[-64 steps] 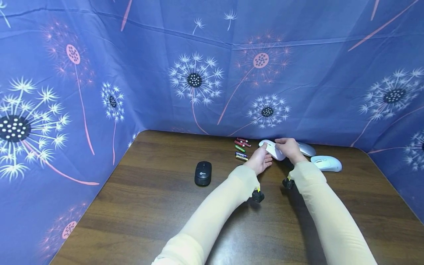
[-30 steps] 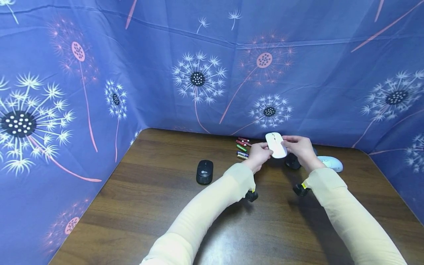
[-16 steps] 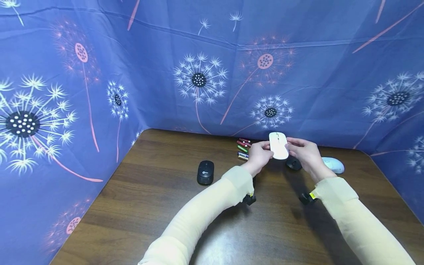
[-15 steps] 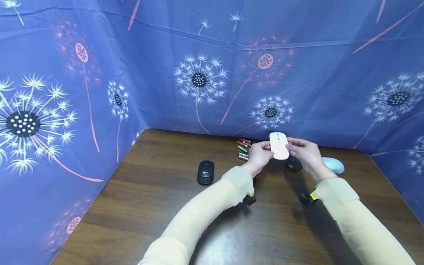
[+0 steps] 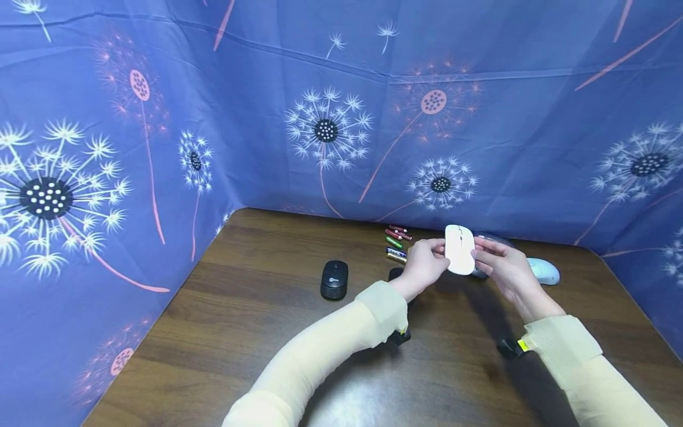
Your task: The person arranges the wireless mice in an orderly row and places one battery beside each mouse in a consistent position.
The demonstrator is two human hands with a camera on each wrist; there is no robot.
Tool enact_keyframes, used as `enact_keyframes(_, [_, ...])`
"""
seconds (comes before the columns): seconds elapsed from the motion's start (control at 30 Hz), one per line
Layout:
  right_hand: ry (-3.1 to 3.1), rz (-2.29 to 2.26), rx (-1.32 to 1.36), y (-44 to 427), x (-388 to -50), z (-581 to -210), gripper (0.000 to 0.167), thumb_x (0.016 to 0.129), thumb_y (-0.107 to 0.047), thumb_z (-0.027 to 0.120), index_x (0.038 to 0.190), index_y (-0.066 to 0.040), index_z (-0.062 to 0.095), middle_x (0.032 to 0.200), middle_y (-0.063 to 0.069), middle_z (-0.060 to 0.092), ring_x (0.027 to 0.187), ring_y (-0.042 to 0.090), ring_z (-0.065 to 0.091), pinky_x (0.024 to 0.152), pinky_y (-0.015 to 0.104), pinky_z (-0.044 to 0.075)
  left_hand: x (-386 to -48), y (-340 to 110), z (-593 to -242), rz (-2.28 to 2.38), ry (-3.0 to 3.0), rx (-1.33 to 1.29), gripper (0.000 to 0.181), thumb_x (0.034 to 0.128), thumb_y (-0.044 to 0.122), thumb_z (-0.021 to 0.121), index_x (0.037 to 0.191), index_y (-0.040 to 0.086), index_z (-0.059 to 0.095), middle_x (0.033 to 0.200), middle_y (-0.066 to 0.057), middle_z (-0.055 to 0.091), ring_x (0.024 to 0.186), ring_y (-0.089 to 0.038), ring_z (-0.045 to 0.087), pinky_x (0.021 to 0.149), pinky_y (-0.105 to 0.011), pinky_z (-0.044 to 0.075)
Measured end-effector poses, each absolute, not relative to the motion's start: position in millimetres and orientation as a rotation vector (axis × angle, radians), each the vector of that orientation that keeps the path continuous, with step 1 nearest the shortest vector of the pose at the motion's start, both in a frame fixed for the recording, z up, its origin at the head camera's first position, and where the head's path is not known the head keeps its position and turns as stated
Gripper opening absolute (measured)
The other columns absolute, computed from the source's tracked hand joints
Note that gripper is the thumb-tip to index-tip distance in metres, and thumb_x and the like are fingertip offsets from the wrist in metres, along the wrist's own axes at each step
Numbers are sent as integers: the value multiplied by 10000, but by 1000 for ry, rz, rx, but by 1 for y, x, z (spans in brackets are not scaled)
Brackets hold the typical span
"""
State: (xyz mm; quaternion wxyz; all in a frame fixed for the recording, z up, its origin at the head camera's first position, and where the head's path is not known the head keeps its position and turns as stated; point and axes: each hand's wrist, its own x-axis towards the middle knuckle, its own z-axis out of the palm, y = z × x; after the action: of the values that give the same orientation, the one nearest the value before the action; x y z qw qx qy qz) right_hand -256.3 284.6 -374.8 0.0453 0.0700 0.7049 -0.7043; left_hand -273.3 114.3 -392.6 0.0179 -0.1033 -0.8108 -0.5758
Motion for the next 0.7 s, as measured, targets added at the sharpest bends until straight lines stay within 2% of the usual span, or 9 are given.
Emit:
enact_keyframes(0.13, [2001,-2245,141,291,-250,-380,575,881,-69,647,1367,30,355,968,-43,572,875,32,581,760,184,528,-268,112,-394,-1685,-2586,-373,357,763,1,690,1115,63,691,874,3,689,705,-1,600,600,-85,440])
enact_keyframes(0.3, [1948,-2268,123,294,-244,-386,371,876,-42,647,1211,-64,490,962,-43,591,884,36,588,770,195,532,-261,112,-397,-1663,-2625,-388,334,780,26,691,1112,59,690,867,0,684,682,16,582,596,-83,436])
enact_keyframes(0.4, [1965,-2242,136,297,-241,-390,337,875,-47,650,1180,-97,516,960,-59,599,887,29,589,766,192,532,-256,114,-399,-1664,-2645,-381,327,791,47,684,1117,70,691,871,8,686,681,26,582,599,-79,434])
enact_keyframes(0.57, [2016,-2176,159,302,-235,-396,377,874,-77,662,1209,-92,492,966,-85,603,894,14,583,764,191,529,-248,116,-400,-1711,-2696,-354,344,818,64,673,1162,73,667,888,27,666,689,19,574,598,-101,446])
enact_keyframes(0.7, [2001,-2175,179,305,-231,-402,325,863,-80,677,1151,-133,536,957,-86,606,885,16,586,763,197,530,-244,117,-404,-1740,-2732,-329,360,822,65,668,1182,77,654,901,26,658,686,10,569,588,-122,451])
